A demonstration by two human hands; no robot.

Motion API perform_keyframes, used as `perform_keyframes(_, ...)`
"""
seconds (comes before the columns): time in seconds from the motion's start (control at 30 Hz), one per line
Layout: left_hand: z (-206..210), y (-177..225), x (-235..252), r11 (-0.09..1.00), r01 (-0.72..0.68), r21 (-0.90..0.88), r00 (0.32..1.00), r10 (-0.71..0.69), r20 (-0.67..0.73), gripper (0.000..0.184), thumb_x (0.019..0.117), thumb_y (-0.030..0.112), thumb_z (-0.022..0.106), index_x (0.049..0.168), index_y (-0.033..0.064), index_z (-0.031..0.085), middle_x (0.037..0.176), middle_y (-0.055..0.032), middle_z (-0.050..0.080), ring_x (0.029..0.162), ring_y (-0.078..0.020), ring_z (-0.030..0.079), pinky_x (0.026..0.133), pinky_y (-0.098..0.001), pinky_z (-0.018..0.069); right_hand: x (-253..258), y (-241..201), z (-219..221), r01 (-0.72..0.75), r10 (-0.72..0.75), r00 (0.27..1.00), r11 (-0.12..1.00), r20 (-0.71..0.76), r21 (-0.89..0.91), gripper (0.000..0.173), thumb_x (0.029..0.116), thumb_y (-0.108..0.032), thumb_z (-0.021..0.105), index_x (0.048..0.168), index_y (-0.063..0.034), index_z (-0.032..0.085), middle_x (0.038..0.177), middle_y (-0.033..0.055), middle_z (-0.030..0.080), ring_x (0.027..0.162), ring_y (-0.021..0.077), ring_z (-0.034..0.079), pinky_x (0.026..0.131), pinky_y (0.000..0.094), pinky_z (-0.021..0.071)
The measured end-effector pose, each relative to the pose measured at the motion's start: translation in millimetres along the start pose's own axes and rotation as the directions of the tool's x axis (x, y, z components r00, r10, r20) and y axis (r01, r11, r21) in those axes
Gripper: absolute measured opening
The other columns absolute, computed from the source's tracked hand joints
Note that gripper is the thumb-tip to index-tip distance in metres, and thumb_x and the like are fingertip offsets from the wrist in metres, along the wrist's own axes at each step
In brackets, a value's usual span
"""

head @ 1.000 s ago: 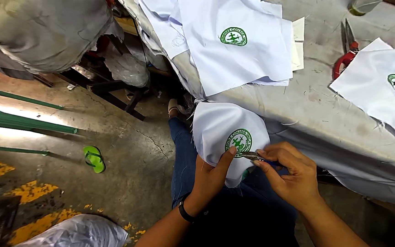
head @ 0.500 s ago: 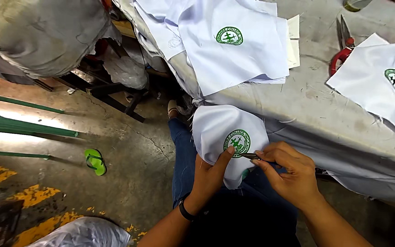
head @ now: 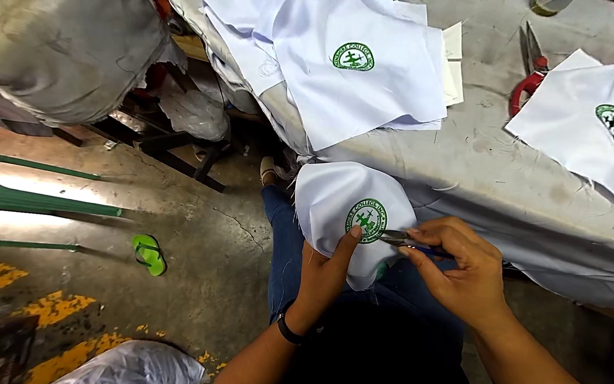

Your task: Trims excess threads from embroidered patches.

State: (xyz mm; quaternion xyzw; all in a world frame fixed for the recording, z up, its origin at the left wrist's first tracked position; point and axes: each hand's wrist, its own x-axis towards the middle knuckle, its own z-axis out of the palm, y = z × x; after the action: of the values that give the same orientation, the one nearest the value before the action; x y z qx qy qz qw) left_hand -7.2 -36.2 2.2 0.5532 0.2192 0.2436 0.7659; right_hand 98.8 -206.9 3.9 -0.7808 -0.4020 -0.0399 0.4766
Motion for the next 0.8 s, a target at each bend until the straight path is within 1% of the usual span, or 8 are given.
perform_keyframes(0.37,0.8,-0.9,-0.4,0.999,-0.037,0.014,0.999,0.037,0.027,0.023,0.0948,-0.002,0.062,0.117,0.0029,0.06,0.098,0.0012,0.074,0.092,-0.0071,0.072,0.088,-0.0283,0.0606,0.1,-1.6,3.6,0.077,-0.081,0.997,0.981,-0.017,-0.177,0.02,0.0971,-0.026,0.07,0.097,-0.008,0.077,0.095,0.0082,0.073,0.086,0.0131,0.067,0.072,0.0256,0.0521)
perform_keyframes(0.5,1.6,-1.3,-1.1,0.998,-0.047,0.031,0.998,0.046,0.032,0.021,0.0952,-0.001,0.062,0.116,0.0028,0.061,0.097,0.0016,0.073,0.091,-0.0064,0.072,0.088,-0.0278,0.0604,0.1,-2.2,5.1,0.117,-0.13,0.991,0.962,-0.039,-0.247,0.018,0.0983,-0.026,0.069,0.095,-0.0098,0.077,0.094,0.0081,0.073,0.086,0.0172,0.066,0.074,0.0317,0.0494)
perform_keyframes(0.57,1.8,-1.3,-1.2,0.999,-0.045,0.026,0.999,0.044,0.03,0.022,0.0957,-0.001,0.062,0.117,0.0025,0.06,0.098,0.0013,0.073,0.093,-0.0066,0.071,0.088,-0.0281,0.0603,0.1,-0.6,6.8,0.104,-0.117,0.992,0.976,-0.056,-0.192,0.018,0.0972,-0.025,0.07,0.095,-0.0082,0.077,0.093,0.0087,0.072,0.087,0.0157,0.065,0.076,0.0289,0.0498)
perform_keyframes(0.63,1.7,-0.5,-1.2,0.999,-0.041,0.015,0.999,0.041,0.033,0.023,0.0963,-0.001,0.061,0.119,0.0023,0.059,0.1,0.0008,0.073,0.094,-0.0072,0.072,0.089,-0.0288,0.0604,0.1,1.7,8.0,0.039,-0.043,0.998,0.997,-0.053,-0.063,0.02,0.0948,-0.024,0.073,0.098,-0.0046,0.076,0.096,0.0085,0.07,0.09,0.0082,0.065,0.077,0.0188,0.0525)
perform_keyframes(0.67,1.5,-0.1,-1.2,0.999,-0.039,0.011,0.999,0.038,0.036,0.023,0.0964,-0.001,0.061,0.119,0.002,0.059,0.1,0.0005,0.073,0.094,-0.0074,0.072,0.089,-0.029,0.0603,0.2,2.9,8.8,0.005,-0.005,0.999,1.0,-0.046,-0.003,0.022,0.0938,-0.024,0.074,0.098,-0.0026,0.075,0.097,0.0082,0.069,0.087,0.0041,0.064,0.073,0.0141,0.052)
perform_keyframes(0.7,1.4,0.3,-1.4,0.999,-0.036,0.014,0.999,0.035,0.036,0.023,0.0964,-0.001,0.061,0.119,0.0019,0.059,0.1,0.0005,0.073,0.094,-0.0074,0.072,0.089,-0.0289,0.0604,0.1,3.4,9.6,-0.019,0.02,0.999,0.999,-0.041,0.034,0.022,0.0932,-0.023,0.074,0.098,-0.0013,0.074,0.097,0.0082,0.069,0.085,0.002,0.063,0.07,0.0121,0.0505)
perform_keyframes(0.73,1.5,0.4,-1.5,0.999,-0.033,0.02,0.999,0.032,0.032,0.022,0.0963,-0.001,0.061,0.118,0.0016,0.059,0.099,0.0005,0.073,0.093,-0.0074,0.072,0.089,-0.0286,0.0605,-0.2,3.3,10.2,-0.023,0.025,0.999,0.999,-0.039,0.038,0.022,0.0935,-0.023,0.073,0.098,-0.001,0.074,0.097,0.0084,0.069,0.084,0.0017,0.062,0.068,0.0116,0.0498)
perform_keyframes(0.8,1.6,0.1,-1.6,0.999,-0.027,0.028,0.999,0.027,0.024,0.022,0.0961,-0.001,0.061,0.117,0.001,0.059,0.098,0.0003,0.073,0.092,-0.0075,0.072,0.088,-0.0284,0.0607,-1.0,2.2,10.3,0.013,-0.014,0.999,1.0,-0.047,-0.015,0.021,0.0951,-0.023,0.072,0.099,-0.0023,0.076,0.097,0.0098,0.07,0.087,0.0057,0.064,0.072,0.0151,0.0515)
